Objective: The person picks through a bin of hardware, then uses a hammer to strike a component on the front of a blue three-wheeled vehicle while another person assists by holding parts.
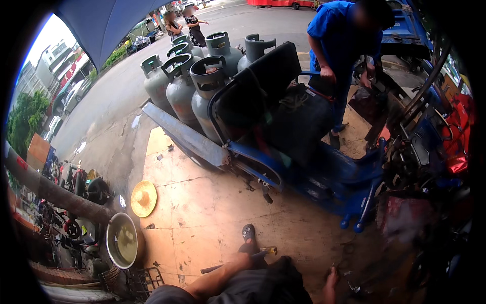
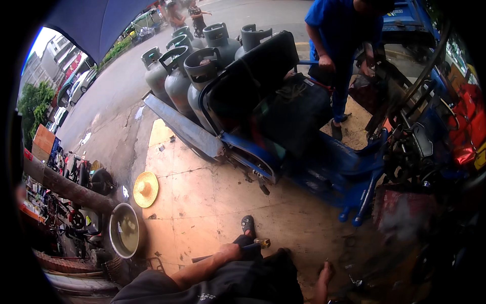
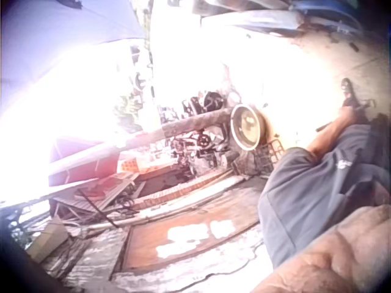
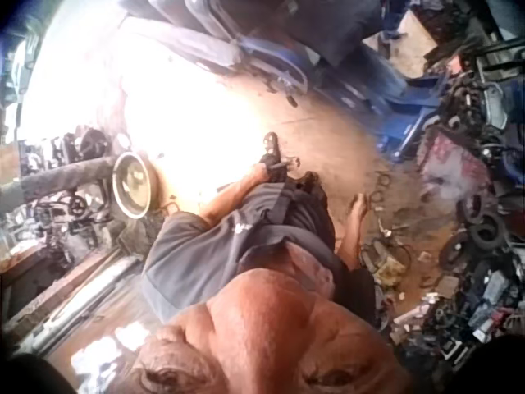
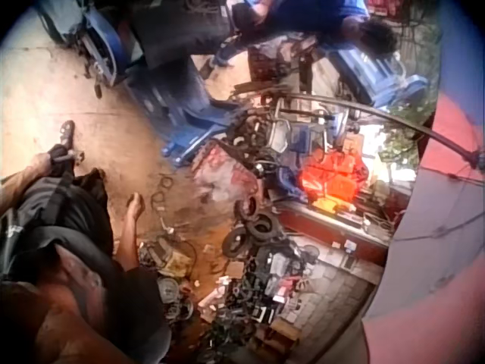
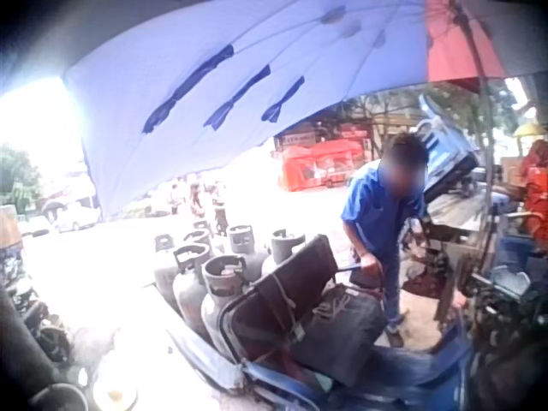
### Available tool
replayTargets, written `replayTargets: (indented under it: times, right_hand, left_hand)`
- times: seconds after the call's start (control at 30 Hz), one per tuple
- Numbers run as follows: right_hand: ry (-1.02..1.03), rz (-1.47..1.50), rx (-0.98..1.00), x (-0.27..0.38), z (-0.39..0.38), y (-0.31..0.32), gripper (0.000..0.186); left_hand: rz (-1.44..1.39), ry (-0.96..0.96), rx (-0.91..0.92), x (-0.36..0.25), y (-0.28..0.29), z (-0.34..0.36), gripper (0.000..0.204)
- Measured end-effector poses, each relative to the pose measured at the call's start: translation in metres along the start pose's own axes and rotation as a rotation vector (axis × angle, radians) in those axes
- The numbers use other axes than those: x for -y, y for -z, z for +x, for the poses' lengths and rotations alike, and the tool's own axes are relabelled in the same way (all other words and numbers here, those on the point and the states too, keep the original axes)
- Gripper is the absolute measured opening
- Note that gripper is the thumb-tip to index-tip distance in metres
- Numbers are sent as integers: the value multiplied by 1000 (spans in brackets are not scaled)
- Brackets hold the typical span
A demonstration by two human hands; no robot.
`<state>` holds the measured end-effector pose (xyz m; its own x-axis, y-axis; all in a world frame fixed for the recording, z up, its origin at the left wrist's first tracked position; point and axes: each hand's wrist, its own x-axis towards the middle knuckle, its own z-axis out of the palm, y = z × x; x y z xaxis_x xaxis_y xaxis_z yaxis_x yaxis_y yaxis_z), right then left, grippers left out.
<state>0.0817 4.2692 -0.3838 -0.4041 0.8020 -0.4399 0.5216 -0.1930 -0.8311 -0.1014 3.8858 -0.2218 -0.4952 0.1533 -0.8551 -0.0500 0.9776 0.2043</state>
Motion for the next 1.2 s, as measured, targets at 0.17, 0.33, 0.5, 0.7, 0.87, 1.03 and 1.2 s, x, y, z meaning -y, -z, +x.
replayTargets:
  times: [0.17, 0.33, 0.5, 0.7, 0.87, 1.03, 1.2]
  right_hand:
    - [88, 75, 221, 110, -52, -72, 20]
    - [176, -51, 544, 158, -65, -136, 21]
    - [497, -417, 621, 242, -103, -172, 22]
    - [633, -874, 725, 233, -106, -182, 25]
    - [660, -668, 530, 180, -86, -184, 26]
    - [513, -684, 635, 173, -68, -177, 31]
    - [538, -744, 567, 162, -54, -157, 28]
  left_hand:
    - [108, -336, -179, -38, 51, -60, 46]
    - [435, -458, -124, -39, 79, -12, 35]
    - [646, -771, -91, -96, 141, -5, 20]
    - [711, -786, 77, -133, 156, 25, 22]
    - [541, -694, 141, -164, 151, 52, 35]
    - [282, -793, 143, -194, 152, 68, 36]
    - [350, -789, 230, -236, 151, 83, 31]
